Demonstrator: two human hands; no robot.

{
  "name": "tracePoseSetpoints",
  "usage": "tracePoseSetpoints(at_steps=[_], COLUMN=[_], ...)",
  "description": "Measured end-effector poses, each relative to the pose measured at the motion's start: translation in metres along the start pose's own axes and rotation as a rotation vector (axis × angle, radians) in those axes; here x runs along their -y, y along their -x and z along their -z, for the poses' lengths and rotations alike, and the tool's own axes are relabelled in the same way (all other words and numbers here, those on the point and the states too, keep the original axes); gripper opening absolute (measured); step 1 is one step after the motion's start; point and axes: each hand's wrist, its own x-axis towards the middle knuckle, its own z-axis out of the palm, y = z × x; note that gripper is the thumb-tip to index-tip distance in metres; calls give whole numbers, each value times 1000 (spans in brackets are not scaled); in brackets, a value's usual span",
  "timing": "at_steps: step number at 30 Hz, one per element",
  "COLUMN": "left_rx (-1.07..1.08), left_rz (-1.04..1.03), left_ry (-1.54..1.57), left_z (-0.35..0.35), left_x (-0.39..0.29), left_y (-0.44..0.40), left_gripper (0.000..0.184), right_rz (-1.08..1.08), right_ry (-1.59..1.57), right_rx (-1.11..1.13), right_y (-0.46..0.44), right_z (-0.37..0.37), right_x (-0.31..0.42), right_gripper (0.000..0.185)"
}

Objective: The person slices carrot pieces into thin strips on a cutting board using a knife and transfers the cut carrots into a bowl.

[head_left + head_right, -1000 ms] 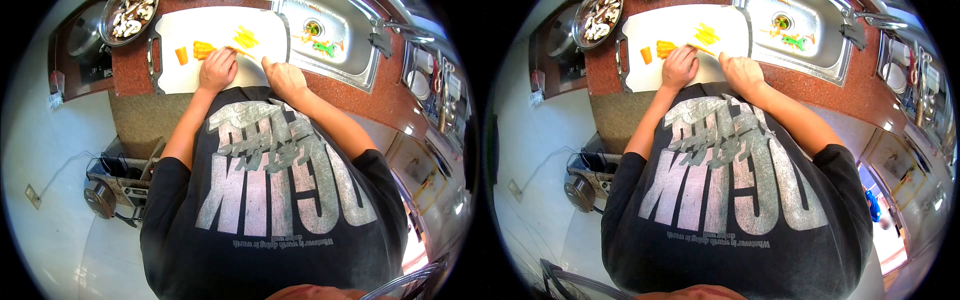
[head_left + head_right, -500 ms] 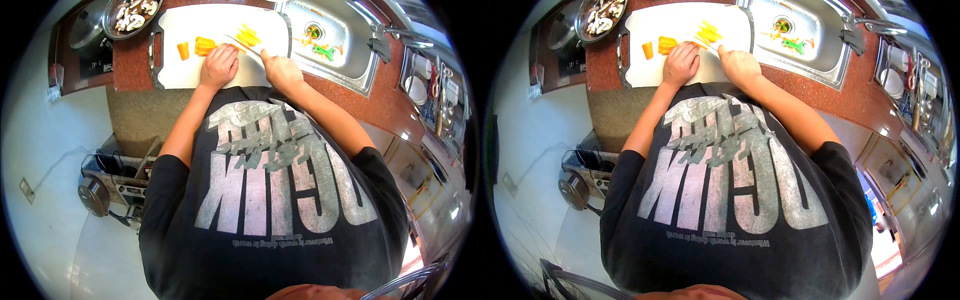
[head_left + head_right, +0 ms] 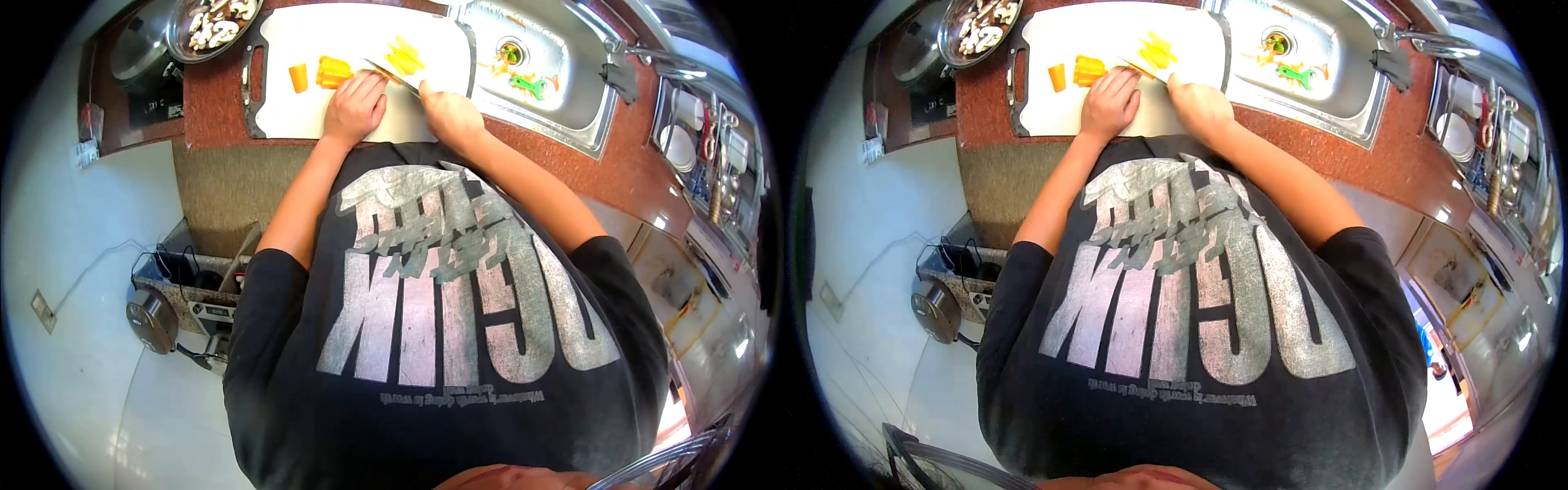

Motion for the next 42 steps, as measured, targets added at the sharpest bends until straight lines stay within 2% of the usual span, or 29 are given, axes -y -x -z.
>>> tracePoseSetpoints(at_steps=[7, 15, 19, 22, 28, 30, 34, 42], left_rx=[-70, -4, -5, -4, 18, -13, -88, 14], left_rz=[-48, -8, -12, -17, -15, -44, -85, 1], left_ry=[12, 24, 19, 20, 15, 5, -54, -72], left_z=[-4, -9, -7, -7, -8, -8, -3, 1], left_x=[1, 18, 17, 16, 15, 15, 13, 3], left_y=[1, -4, -5, -5, -5, -5, -6, -9], left_gripper=[30, 32, 32, 33, 31, 30, 28, 38], right_rz=[14, -57, -48, -58, -32, -27, 22, -145], right_ry=[-65, 143, 150, 132, 16, -109, -117, -79], right_rx=[-40, 192, 209, 194, 9, -72, -97, -187], right_y=[-15, -9, -4, -2, -18, -29, -31, -5], right_z=[1, 26, 26, 18, -13, -17, -8, 12], right_x=[2, 14, 15, 14, 0, -7, -17, -34], right_gripper=[14, 11, 11, 11, 10, 14, 19, 18])
